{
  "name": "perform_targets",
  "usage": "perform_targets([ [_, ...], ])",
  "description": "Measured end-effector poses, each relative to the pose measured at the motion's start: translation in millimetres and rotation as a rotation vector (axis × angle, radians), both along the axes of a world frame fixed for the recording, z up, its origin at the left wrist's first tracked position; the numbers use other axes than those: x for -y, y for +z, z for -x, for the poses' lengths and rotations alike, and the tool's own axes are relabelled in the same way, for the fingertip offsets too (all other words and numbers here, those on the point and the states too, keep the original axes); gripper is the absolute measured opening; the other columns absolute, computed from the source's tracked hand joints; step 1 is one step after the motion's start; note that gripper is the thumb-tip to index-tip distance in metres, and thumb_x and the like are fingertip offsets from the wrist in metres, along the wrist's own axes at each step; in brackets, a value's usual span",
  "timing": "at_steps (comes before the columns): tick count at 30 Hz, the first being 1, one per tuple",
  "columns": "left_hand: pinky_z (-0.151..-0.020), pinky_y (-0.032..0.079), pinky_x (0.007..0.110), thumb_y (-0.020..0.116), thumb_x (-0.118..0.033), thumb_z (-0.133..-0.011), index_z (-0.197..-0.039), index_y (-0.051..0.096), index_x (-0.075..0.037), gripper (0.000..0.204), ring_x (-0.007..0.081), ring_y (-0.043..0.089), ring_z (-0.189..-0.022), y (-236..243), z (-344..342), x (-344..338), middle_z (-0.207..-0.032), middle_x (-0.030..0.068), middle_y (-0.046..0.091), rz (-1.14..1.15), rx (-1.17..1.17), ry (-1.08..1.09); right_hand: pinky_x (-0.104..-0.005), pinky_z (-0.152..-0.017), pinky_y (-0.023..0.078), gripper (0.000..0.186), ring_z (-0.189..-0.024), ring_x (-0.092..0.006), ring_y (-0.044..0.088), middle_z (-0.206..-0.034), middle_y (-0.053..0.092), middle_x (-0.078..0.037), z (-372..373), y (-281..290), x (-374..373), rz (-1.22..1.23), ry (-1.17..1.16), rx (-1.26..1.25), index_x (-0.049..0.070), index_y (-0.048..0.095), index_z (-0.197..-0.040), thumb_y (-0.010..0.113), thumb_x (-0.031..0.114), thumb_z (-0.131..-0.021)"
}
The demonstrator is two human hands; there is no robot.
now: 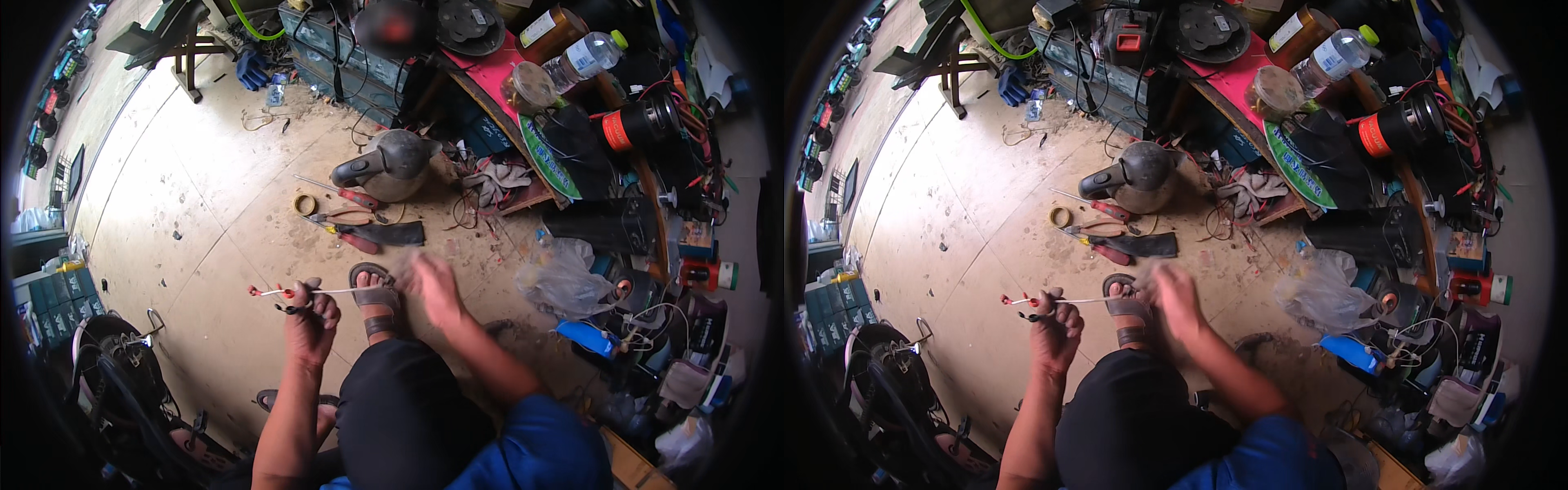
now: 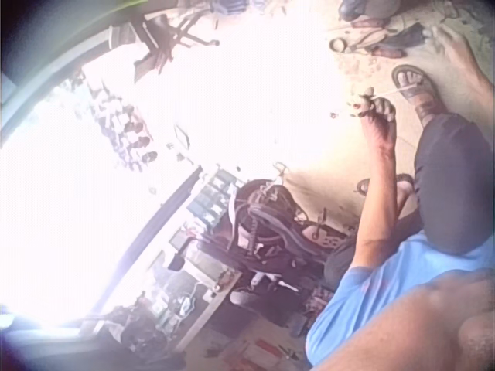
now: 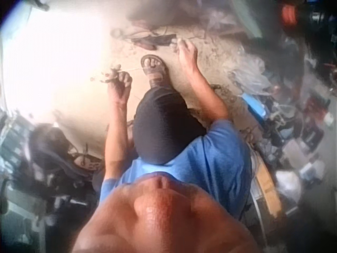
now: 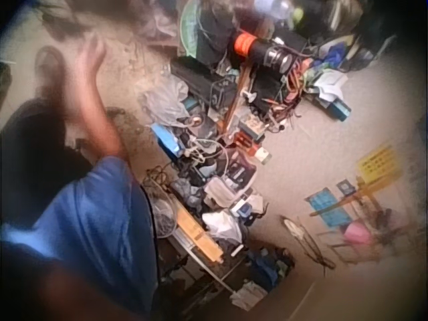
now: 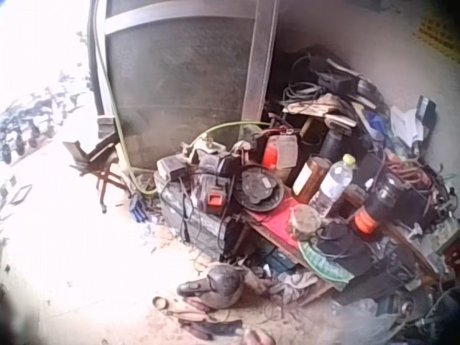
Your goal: The person removes batteries from an electric scooter, handles small electrical components and wires on a workbench, and places batteries back into the scooter compartment.
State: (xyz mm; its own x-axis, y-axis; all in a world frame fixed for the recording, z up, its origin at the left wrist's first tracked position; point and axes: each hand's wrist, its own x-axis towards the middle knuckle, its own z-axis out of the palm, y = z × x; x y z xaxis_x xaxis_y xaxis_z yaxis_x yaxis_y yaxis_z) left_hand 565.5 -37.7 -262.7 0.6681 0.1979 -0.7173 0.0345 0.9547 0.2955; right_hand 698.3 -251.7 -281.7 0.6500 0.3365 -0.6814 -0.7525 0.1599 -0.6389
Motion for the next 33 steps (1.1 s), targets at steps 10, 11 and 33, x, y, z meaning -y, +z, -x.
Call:
perform_targets([
  [10, -0.052, 0.037, 0.027, 0.062, -0.043, -0.104, -0.117, 0.064, -0.006, 0.039, 0.0154, 0.046, -0.063, -13.2, 43.2, -32.6, -0.071, 0.0015, 0.047, -0.041, -0.115, -0.062, -0.0470, -0.095, 0.053, 0.037, -0.115, -0.0389, 0.064, -0.123, 0.067, -0.023, -174.4, -142.0, 94.4, 1.268, 0.380, 1.233, 0.002, 0.066, -0.127, 0.059, 0.008, -0.092],
  [11, -0.052, 0.037, 0.027, 0.062, -0.042, -0.104, -0.117, 0.064, -0.006, 0.039, 0.0156, 0.045, -0.063, -15.5, 46.9, -29.9, -0.071, 0.0016, 0.047, -0.034, -0.117, -0.075, -0.0473, -0.095, 0.053, 0.036, -0.114, -0.0392, 0.065, -0.121, 0.067, -0.022, -172.9, -144.2, 91.9, 1.341, 0.439, 1.219, 0.003, 0.067, -0.126, 0.059, 0.007, -0.092],
  [33, -0.053, 0.035, 0.028, 0.061, -0.039, -0.105, -0.117, 0.059, -0.003, 0.037, 0.0155, 0.043, -0.062, -21.4, 72.0, -7.7, -0.072, 0.0022, 0.045, -0.043, -0.237, -0.134, -0.0521, -0.105, 0.048, 0.067, -0.126, -0.0486, 0.057, -0.138, 0.055, -0.033, -154.6, -175.6, 110.3, 1.509, -0.126, 0.769, -0.006, 0.037, -0.147, 0.066, 0.011, -0.089],
])
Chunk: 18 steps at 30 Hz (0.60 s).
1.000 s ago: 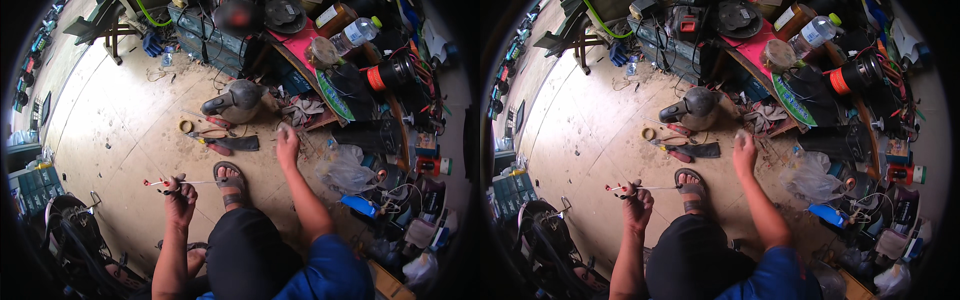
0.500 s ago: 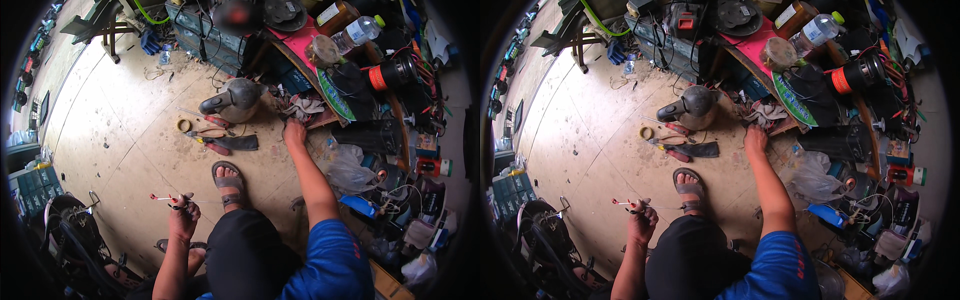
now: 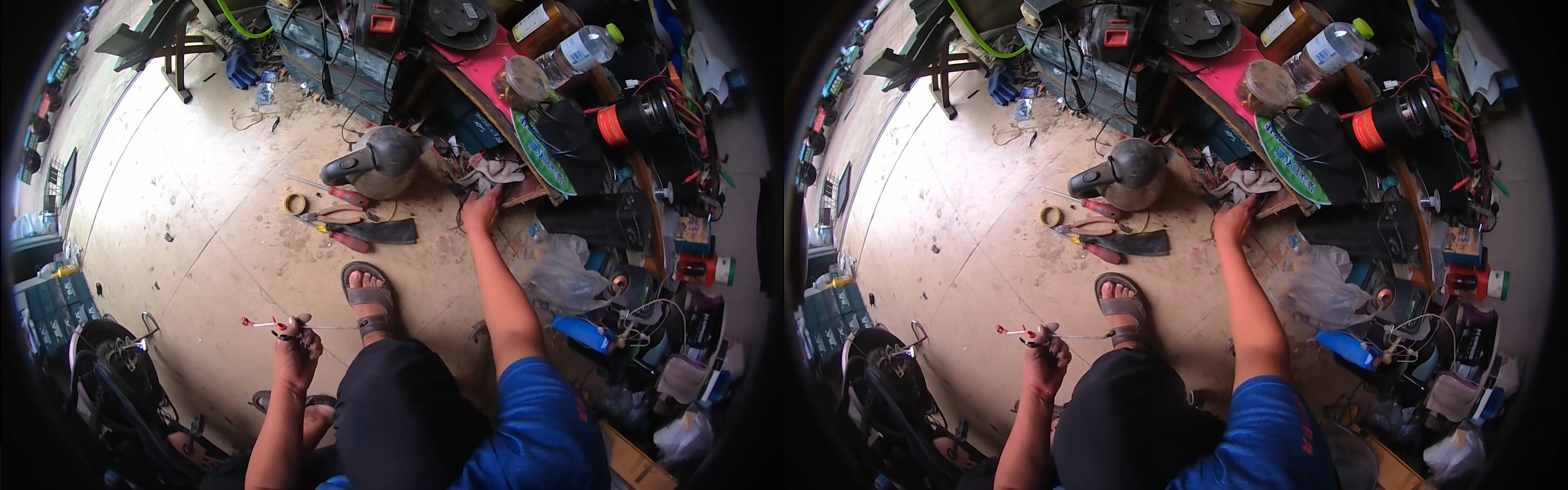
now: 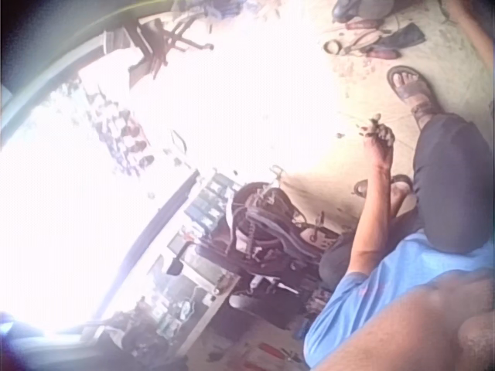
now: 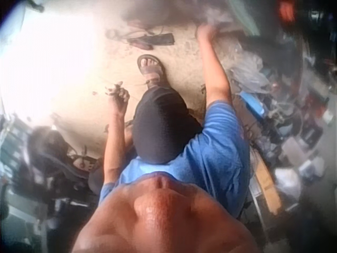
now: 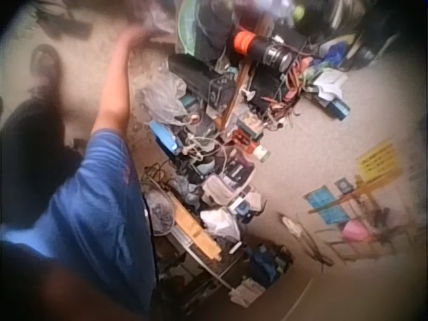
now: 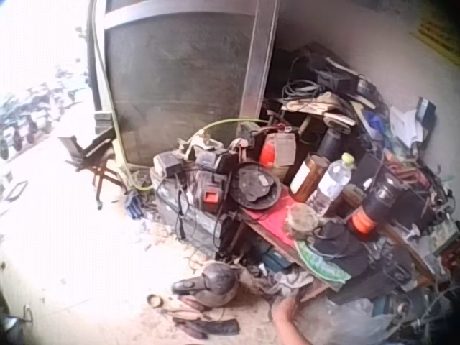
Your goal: The person removes batteries from an electric scooter, handles small electrical components and wires on a workbench, and places batteries back into the scooter compartment.
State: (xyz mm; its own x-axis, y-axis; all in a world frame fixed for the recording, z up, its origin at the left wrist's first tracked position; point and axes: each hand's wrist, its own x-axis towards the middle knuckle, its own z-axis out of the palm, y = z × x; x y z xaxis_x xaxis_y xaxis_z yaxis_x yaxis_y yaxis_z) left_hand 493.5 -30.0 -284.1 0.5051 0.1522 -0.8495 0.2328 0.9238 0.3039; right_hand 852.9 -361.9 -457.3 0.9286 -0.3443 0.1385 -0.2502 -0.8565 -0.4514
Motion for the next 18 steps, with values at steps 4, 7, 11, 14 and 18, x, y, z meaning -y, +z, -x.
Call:
perform_targets([
  [4, -0.053, 0.035, 0.028, 0.061, -0.038, -0.105, -0.117, 0.059, -0.003, 0.037, 0.0156, 0.043, -0.061, -1.2, 7.8, -3.3, -0.072, 0.0024, 0.046, -0.004, -0.015, 0.030, -0.0515, -0.106, 0.046, 0.063, -0.126, -0.0470, 0.057, -0.136, 0.059, -0.032, -17.4, 4.7, -11.5, -0.157, -0.212, -0.133, -0.006, 0.046, -0.141, 0.070, 0.014, -0.087],
  [7, -0.052, 0.035, 0.028, 0.060, -0.037, -0.106, -0.116, 0.060, -0.003, 0.035, 0.0157, 0.044, -0.060, -1.3, 10.6, -3.6, -0.071, 0.0023, 0.046, 0.003, -0.016, 0.031, -0.0439, -0.084, 0.057, 0.050, -0.091, -0.0381, 0.072, -0.102, 0.073, -0.023, -21.1, -7.1, 8.4, -0.268, -0.057, 0.007, -0.008, 0.056, -0.125, 0.075, 0.019, -0.088],
  [11, -0.051, 0.035, 0.028, 0.059, -0.036, -0.106, -0.115, 0.061, -0.004, 0.032, 0.0157, 0.044, -0.060, -4.2, 12.0, -5.1, -0.071, 0.0022, 0.048, 0.010, -0.037, 0.028, -0.0275, -0.051, 0.047, 0.029, -0.059, -0.0129, 0.060, -0.075, 0.067, -0.003, -19.3, -13.5, 37.8, -0.914, -0.079, 0.018, 0.000, 0.067, -0.112, 0.073, 0.024, -0.096],
  [14, -0.051, 0.035, 0.028, 0.059, -0.036, -0.106, -0.115, 0.061, -0.005, 0.032, 0.0158, 0.044, -0.060, -8.4, 19.1, -6.0, -0.071, 0.0024, 0.048, 0.000, -0.050, 0.054, -0.0194, -0.044, 0.032, 0.019, -0.057, -0.0035, 0.049, -0.077, 0.061, 0.004, -8.2, 23.8, 10.8, -1.214, -0.327, -0.245, 0.006, 0.072, -0.111, 0.071, 0.021, -0.099],
  [18, -0.051, 0.035, 0.028, 0.059, -0.035, -0.106, -0.115, 0.061, -0.005, 0.031, 0.0159, 0.045, -0.060, -7.6, 12.8, -4.1, -0.071, 0.0026, 0.049, 0.029, -0.038, 0.038, -0.0222, -0.047, 0.039, 0.027, -0.063, -0.0074, 0.056, -0.089, 0.069, -0.001, -5.5, -0.6, 28.9, -1.195, -0.324, -0.159, 0.002, 0.072, -0.121, 0.073, 0.014, -0.097],
])
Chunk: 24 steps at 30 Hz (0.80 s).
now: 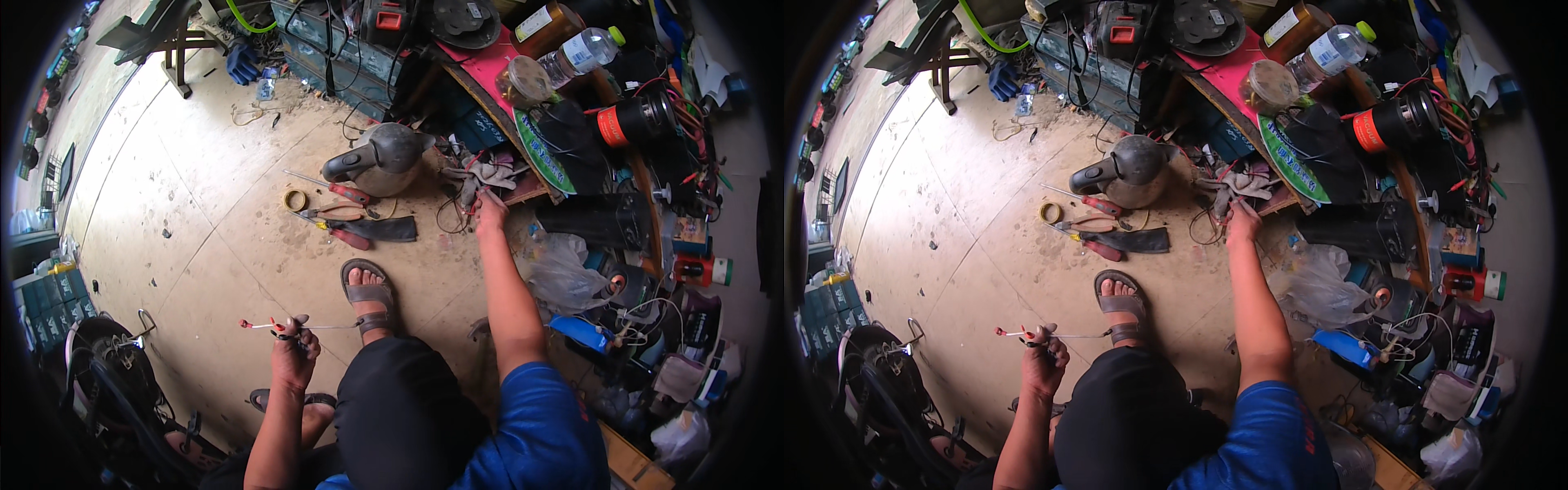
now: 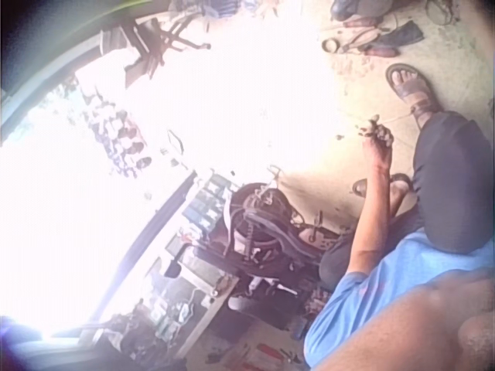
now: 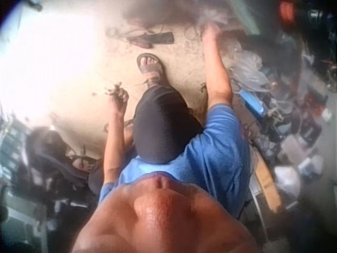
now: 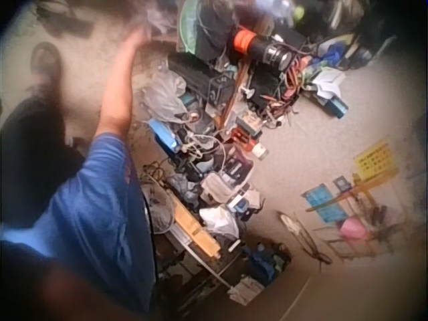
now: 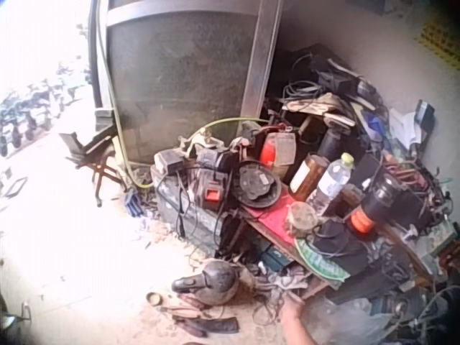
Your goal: The person removes batteries from an electric scooter, handles small electrical components and wires on a workbench, and places batteries back into the scooter compartment.
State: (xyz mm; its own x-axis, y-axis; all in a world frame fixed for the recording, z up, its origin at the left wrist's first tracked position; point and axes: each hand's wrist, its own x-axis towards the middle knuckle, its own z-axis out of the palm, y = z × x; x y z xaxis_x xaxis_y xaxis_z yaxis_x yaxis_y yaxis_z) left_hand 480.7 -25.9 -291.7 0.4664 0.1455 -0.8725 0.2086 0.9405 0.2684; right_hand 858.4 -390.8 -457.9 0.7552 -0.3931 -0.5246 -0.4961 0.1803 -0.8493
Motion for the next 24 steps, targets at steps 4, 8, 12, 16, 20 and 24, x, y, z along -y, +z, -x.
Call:
perform_targets([
  [4, -0.051, 0.035, 0.028, 0.060, -0.035, -0.106, -0.115, 0.061, -0.005, 0.031, 0.0162, 0.046, -0.061, 2.8, -0.1, -1.0, -0.071, 0.0030, 0.050, -0.013, -0.009, -0.001, -0.0299, -0.062, 0.056, 0.035, -0.076, -0.0184, 0.071, -0.098, 0.076, -0.009, 1.6, -14.0, -8.6, 0.193, -0.035, 0.172, -0.005, 0.069, -0.128, 0.071, 0.011, -0.096],
  [8, -0.051, 0.036, 0.028, 0.060, -0.035, -0.106, -0.115, 0.061, -0.005, 0.031, 0.0166, 0.047, -0.061, -1.6, 4.6, -3.9, -0.072, 0.0036, 0.051, -0.022, 0.005, -0.002, -0.0329, -0.074, 0.058, 0.026, -0.088, -0.0254, 0.076, -0.090, 0.076, -0.011, 9.3, -11.3, -11.4, 0.287, 0.067, 0.039, -0.004, 0.072, -0.118, 0.069, 0.010, -0.097],
  [12, -0.051, 0.037, 0.028, 0.061, -0.034, -0.105, -0.116, 0.061, -0.006, 0.031, 0.0170, 0.048, -0.061, -4.3, 9.2, -5.1, -0.072, 0.0039, 0.052, -0.031, -0.011, 0.010, -0.0426, -0.080, 0.059, 0.034, -0.095, -0.0398, 0.074, -0.110, 0.074, -0.020, 30.2, 12.0, -19.6, 0.956, 0.342, 0.126, -0.002, 0.069, -0.121, 0.074, 0.013, -0.091],
  [16, -0.051, 0.036, 0.028, 0.061, -0.034, -0.105, -0.116, 0.061, -0.005, 0.031, 0.0173, 0.049, -0.061, -4.9, 13.5, -5.9, -0.072, 0.0040, 0.053, -0.018, -0.014, 0.028, -0.0471, -0.087, 0.058, 0.071, -0.105, -0.0468, 0.069, -0.143, 0.055, -0.026, 30.8, 73.2, -51.7, 1.406, 0.500, 0.450, 0.004, 0.046, -0.147, 0.079, 0.020, -0.086],
  [20, -0.050, 0.037, 0.028, 0.061, -0.034, -0.105, -0.116, 0.061, -0.005, 0.030, 0.0175, 0.049, -0.061, -5.6, 13.3, -6.4, -0.072, 0.0042, 0.053, -0.016, -0.017, 0.020, -0.0454, -0.089, 0.059, 0.096, -0.107, -0.0411, 0.071, -0.141, 0.056, -0.023, -17.3, 80.6, -54.8, 1.549, 0.749, 0.030, 0.008, 0.025, -0.159, 0.082, 0.023, -0.083],
  [24, -0.050, 0.037, 0.029, 0.060, -0.033, -0.105, -0.116, 0.060, -0.004, 0.031, 0.0178, 0.049, -0.060, -8.4, 13.5, -9.0, -0.072, 0.0047, 0.052, -0.009, -0.029, 0.042, -0.0430, -0.080, 0.061, 0.049, -0.098, -0.0331, 0.075, -0.116, 0.071, -0.020, -52.7, 36.5, -22.1, 1.695, 0.949, -0.120, 0.004, 0.058, -0.130, 0.074, 0.021, -0.087],
])
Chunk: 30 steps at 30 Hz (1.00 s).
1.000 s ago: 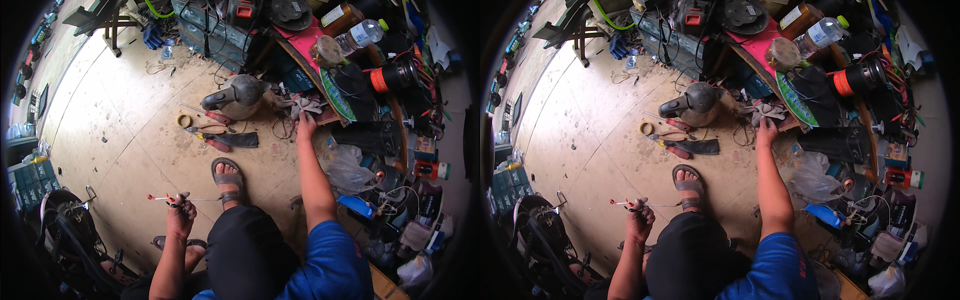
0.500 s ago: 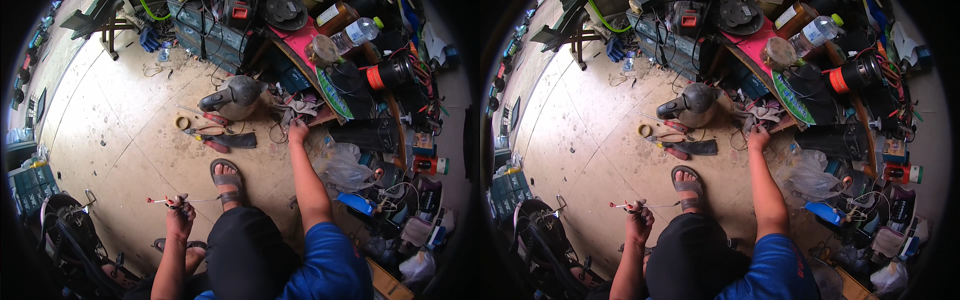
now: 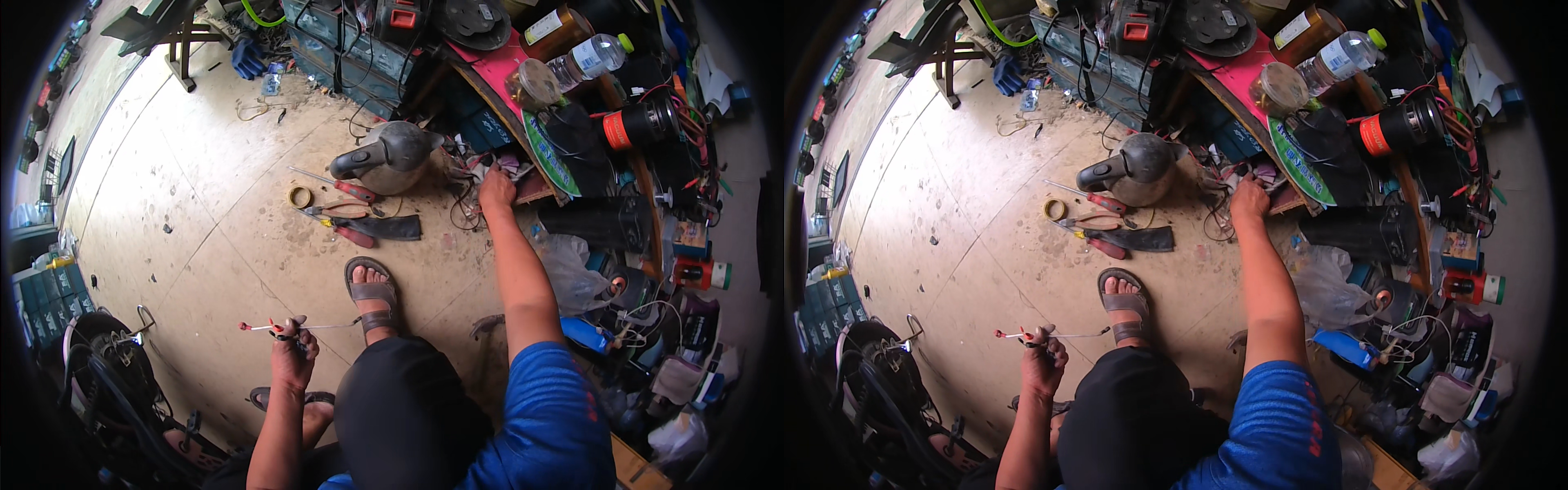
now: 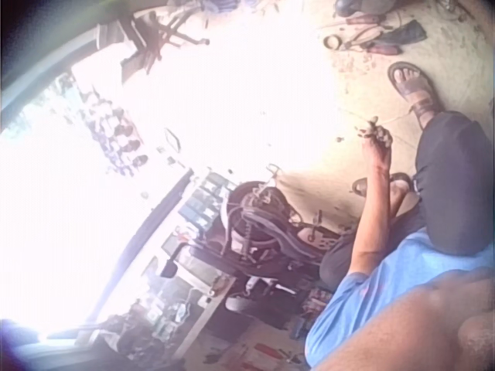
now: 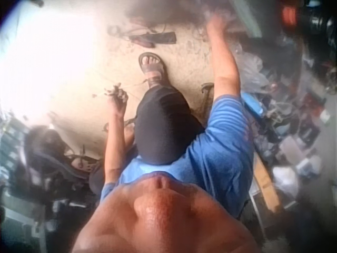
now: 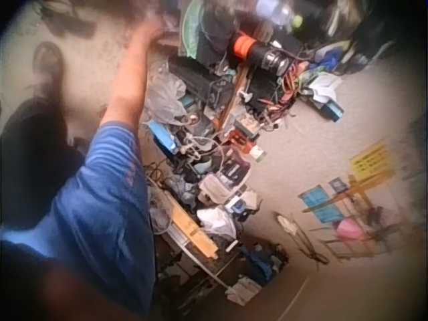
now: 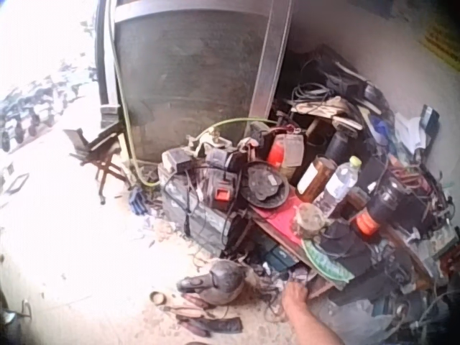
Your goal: The person removes batteries from an electric scooter, handles small electrical components and wires on a workbench, and places batteries back into the scooter compartment.
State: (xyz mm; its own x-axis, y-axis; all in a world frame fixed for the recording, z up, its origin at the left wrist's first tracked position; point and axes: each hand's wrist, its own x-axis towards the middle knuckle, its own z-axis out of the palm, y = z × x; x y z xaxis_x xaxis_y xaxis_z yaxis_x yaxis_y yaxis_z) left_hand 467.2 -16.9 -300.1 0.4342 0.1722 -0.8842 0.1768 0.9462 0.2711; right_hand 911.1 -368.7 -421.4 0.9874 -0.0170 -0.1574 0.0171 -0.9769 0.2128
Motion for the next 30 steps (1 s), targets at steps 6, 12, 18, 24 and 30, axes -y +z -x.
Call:
perform_targets([
  [6, -0.050, 0.037, 0.029, 0.060, -0.034, -0.106, -0.117, 0.059, -0.003, 0.032, 0.0180, 0.048, -0.060, -6.3, 3.2, 1.1, -0.072, 0.0048, 0.051, 0.004, -0.002, 0.011, -0.0378, -0.064, 0.061, 0.017, -0.081, -0.0258, 0.078, -0.090, 0.078, -0.012, 26.5, -24.5, -1.2, 0.160, 0.239, 0.024, 0.008, 0.076, -0.092, 0.061, 0.016, -0.093],
  [12, -0.050, 0.036, 0.028, 0.061, -0.036, -0.105, -0.117, 0.060, -0.005, 0.033, 0.0174, 0.048, -0.060, -9.3, 2.6, 2.7, -0.072, 0.0042, 0.050, 0.022, -0.017, -0.005, -0.0381, -0.064, 0.061, 0.014, -0.078, -0.0258, 0.077, -0.088, 0.076, -0.012, 41.6, -21.7, -5.8, 0.115, 0.270, 0.049, 0.009, 0.078, -0.086, 0.065, 0.013, -0.089],
  [18, -0.050, 0.036, 0.027, 0.065, -0.040, -0.103, -0.115, 0.061, -0.009, 0.033, 0.0156, 0.050, -0.061, -14.6, 9.5, -2.3, -0.073, 0.0012, 0.051, 0.008, -0.004, -0.044, -0.0403, -0.068, 0.062, 0.013, -0.080, -0.0283, 0.076, -0.088, 0.076, -0.013, 45.2, -26.8, 0.7, 0.009, 0.218, 0.159, 0.004, 0.073, -0.093, 0.062, 0.010, -0.092],
  [24, -0.049, 0.036, 0.028, 0.062, -0.036, -0.105, -0.115, 0.060, -0.006, 0.032, 0.0166, 0.049, -0.059, -13.4, 15.6, -6.5, -0.072, 0.0033, 0.051, -0.007, -0.061, 0.008, -0.0502, -0.085, 0.058, 0.021, -0.098, -0.0427, 0.073, -0.102, 0.074, -0.026, 25.0, -9.1, -9.4, -0.320, -0.167, 0.110, -0.001, 0.066, -0.106, 0.069, 0.005, -0.086],
  [30, -0.050, 0.035, 0.028, 0.058, -0.035, -0.107, -0.115, 0.059, -0.005, 0.031, 0.0160, 0.048, -0.060, -10.9, 15.8, -12.5, -0.072, 0.0034, 0.050, -0.004, -0.044, 0.029, -0.0507, -0.098, 0.051, 0.037, -0.115, -0.0455, 0.065, -0.121, 0.069, -0.029, -17.3, 21.2, -12.3, -0.782, -0.609, 0.461, -0.004, 0.065, -0.119, 0.063, 0.009, -0.085],
])
